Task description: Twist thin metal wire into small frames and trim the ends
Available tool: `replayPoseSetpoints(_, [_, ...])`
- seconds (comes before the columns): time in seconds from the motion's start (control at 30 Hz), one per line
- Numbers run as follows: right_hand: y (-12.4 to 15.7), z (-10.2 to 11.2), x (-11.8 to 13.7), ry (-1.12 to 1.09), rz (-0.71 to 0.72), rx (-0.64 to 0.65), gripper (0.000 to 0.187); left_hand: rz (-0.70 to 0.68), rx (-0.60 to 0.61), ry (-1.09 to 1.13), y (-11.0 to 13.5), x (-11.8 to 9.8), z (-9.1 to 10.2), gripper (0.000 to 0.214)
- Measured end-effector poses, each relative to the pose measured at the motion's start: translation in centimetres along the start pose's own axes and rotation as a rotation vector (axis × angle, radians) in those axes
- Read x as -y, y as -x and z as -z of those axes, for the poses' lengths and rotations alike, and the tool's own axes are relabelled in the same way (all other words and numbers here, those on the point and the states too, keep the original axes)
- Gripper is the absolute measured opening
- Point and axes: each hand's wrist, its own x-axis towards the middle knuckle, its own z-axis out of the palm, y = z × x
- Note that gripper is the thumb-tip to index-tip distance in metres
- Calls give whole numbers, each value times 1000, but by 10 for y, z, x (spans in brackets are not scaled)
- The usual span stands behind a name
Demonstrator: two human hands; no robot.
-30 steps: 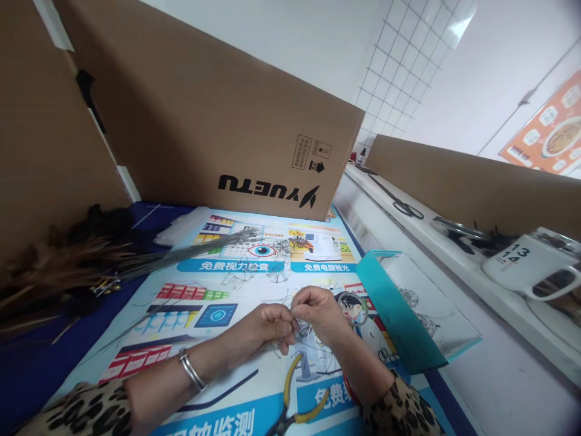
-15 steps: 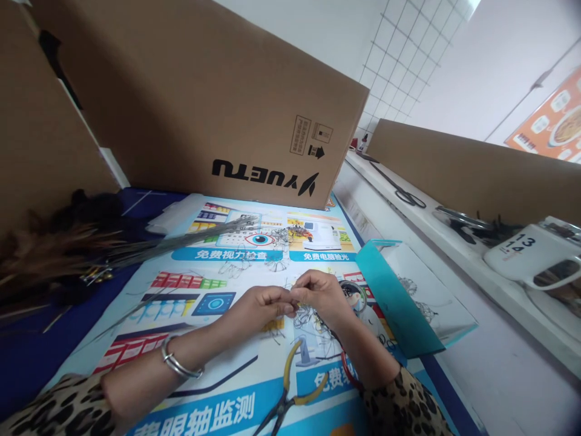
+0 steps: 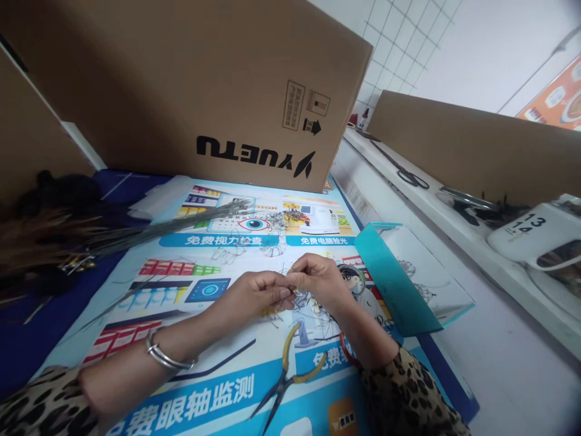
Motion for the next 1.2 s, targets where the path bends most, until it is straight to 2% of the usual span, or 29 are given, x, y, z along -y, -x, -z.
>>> replayPoseSetpoints(0.27, [-1,-1,-7,-57,-65,59,20,38,22,26,-5,6,4,19])
replayPoseSetpoints(0.4, [-2,-1,-8,35,30,33,19,43,21,71,-5,4,5,20])
replayPoseSetpoints(0.53, [0,-3,-5,182,125,43,14,-31,1,-52,-5,5,9,20])
replayPoseSetpoints(0.67, [1,-9,-17,354,198,28,6,-108,-73,-179,-10,20,16,18])
replayPoseSetpoints(0.8, [2,-17,-38,496,206,4,6,-96,-71,-252,-14,39,22,14])
replayPoseSetpoints(0.9, [1,-19,-41,534,194,14,5,-103,-65,-253,-15,45,22,13])
replayPoseSetpoints(0.97, [0,-13,-33,522,188,72,4,-105,-76,-210,-15,44,21,13])
replayPoseSetpoints(1.03, [-3,0,-22,494,173,132,11,-102,-107,-122,-15,41,20,13])
replayPoseSetpoints(1.1, [-7,18,-12,506,161,61,20,-102,-157,1,-15,38,20,13])
replayPoseSetpoints(1.17, [-10,35,-6,617,132,-3,15,-102,-205,101,-16,36,20,14])
replayPoseSetpoints(1.2, [-11,43,-5,695,114,17,13,-99,-225,135,-16,35,20,14])
